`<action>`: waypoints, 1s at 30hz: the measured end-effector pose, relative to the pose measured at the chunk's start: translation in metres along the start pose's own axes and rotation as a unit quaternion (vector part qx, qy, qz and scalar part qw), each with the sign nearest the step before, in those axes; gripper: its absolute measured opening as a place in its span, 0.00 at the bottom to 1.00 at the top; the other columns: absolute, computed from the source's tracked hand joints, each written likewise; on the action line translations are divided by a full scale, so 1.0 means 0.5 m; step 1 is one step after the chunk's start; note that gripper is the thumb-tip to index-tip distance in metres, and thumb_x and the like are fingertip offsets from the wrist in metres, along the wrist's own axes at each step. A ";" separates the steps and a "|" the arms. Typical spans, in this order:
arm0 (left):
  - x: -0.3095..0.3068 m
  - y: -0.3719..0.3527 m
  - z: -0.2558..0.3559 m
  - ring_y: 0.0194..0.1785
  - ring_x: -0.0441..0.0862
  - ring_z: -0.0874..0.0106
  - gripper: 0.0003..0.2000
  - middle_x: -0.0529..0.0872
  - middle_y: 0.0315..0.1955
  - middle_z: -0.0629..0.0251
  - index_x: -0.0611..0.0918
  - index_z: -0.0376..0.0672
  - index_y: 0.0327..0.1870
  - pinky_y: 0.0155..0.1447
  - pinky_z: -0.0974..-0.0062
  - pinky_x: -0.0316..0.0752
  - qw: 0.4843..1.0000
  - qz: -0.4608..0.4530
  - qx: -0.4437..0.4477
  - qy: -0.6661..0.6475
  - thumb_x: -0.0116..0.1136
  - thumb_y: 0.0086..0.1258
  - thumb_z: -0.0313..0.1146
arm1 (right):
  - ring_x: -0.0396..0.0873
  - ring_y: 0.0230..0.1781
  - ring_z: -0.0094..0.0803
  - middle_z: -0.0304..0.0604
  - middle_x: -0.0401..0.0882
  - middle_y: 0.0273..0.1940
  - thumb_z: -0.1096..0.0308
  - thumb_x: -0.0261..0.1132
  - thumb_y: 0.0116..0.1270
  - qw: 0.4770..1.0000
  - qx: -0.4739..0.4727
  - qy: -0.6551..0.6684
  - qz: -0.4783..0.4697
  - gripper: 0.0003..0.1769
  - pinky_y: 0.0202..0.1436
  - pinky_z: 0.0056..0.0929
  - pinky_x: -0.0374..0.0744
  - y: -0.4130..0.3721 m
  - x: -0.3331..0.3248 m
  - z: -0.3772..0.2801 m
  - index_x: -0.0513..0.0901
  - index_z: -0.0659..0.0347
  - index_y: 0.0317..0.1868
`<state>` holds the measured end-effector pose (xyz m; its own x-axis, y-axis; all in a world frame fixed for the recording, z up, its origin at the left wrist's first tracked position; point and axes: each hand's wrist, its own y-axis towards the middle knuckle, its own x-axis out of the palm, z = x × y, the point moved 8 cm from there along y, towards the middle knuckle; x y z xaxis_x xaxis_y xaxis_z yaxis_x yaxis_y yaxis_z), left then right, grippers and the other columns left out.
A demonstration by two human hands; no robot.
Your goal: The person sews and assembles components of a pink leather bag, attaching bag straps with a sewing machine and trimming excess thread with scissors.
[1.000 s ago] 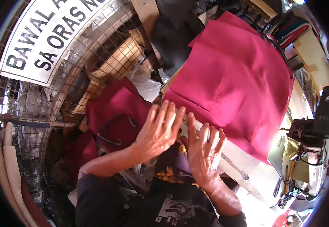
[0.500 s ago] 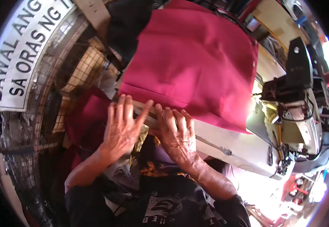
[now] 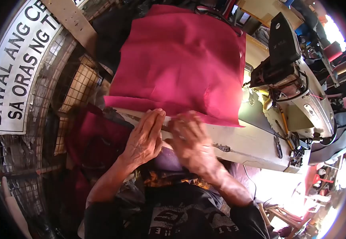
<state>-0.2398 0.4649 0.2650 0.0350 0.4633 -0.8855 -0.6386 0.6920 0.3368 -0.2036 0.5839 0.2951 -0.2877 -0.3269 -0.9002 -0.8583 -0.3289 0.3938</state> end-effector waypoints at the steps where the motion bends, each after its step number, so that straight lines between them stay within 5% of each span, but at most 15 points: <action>1: -0.002 -0.005 0.001 0.74 0.71 0.47 0.31 0.72 0.71 0.43 0.72 0.28 0.73 0.81 0.50 0.67 1.000 -0.003 0.006 0.012 0.59 0.67 0.27 | 0.74 0.67 0.48 0.51 0.75 0.65 0.63 0.71 0.63 1.000 0.016 0.006 0.009 0.30 0.75 0.49 0.72 -0.011 -0.041 0.017 0.82 0.66 0.65; 4: -0.007 -0.019 -0.001 0.74 0.71 0.46 0.30 0.73 0.71 0.45 0.75 0.31 0.72 0.79 0.46 0.69 0.998 -0.003 0.019 0.058 0.61 0.68 0.30 | 0.77 0.57 0.48 0.49 0.77 0.56 0.63 0.79 0.57 0.988 0.153 -0.011 -0.003 0.31 0.56 0.49 0.78 -0.037 -0.089 0.131 0.82 0.63 0.60; 7: -0.002 -0.033 -0.016 0.74 0.71 0.46 0.29 0.73 0.71 0.45 0.76 0.30 0.70 0.79 0.45 0.69 0.997 -0.004 0.025 0.067 0.60 0.68 0.32 | 0.80 0.46 0.44 0.47 0.80 0.45 0.67 0.77 0.48 0.992 0.105 0.041 -0.047 0.29 0.48 0.44 0.80 -0.075 -0.062 0.123 0.84 0.66 0.53; 13: 0.026 -0.053 -0.026 0.69 0.75 0.46 0.23 0.75 0.66 0.48 0.84 0.29 0.61 0.74 0.43 0.74 0.988 0.081 0.073 0.114 0.54 0.74 0.39 | 0.84 0.44 0.38 0.46 0.82 0.43 0.73 0.72 0.57 0.997 0.041 -0.045 0.046 0.14 0.53 0.41 0.84 -0.101 -0.069 0.069 0.89 0.67 0.44; 24: 0.051 -0.080 -0.042 0.69 0.75 0.48 0.24 0.76 0.62 0.50 0.86 0.30 0.55 0.77 0.43 0.71 0.983 0.123 0.080 0.108 0.51 0.76 0.44 | 0.83 0.42 0.30 0.37 0.81 0.41 0.70 0.74 0.55 0.997 0.035 -0.023 0.072 0.12 0.55 0.38 0.83 -0.134 -0.071 0.056 0.93 0.59 0.42; 30: 0.054 -0.080 -0.041 0.71 0.74 0.49 0.25 0.75 0.63 0.51 0.86 0.28 0.56 0.78 0.43 0.69 0.984 0.120 0.076 0.111 0.50 0.77 0.44 | 0.85 0.45 0.34 0.41 0.82 0.44 0.72 0.74 0.57 0.994 0.090 -0.019 0.057 0.14 0.54 0.40 0.84 -0.118 -0.062 0.075 0.91 0.63 0.45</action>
<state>-0.2292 0.4382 0.2211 -0.2824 0.5026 -0.8171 -0.4848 0.6602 0.5737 -0.1600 0.6464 0.2927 -0.4006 -0.3186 -0.8591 -0.8801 -0.1271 0.4575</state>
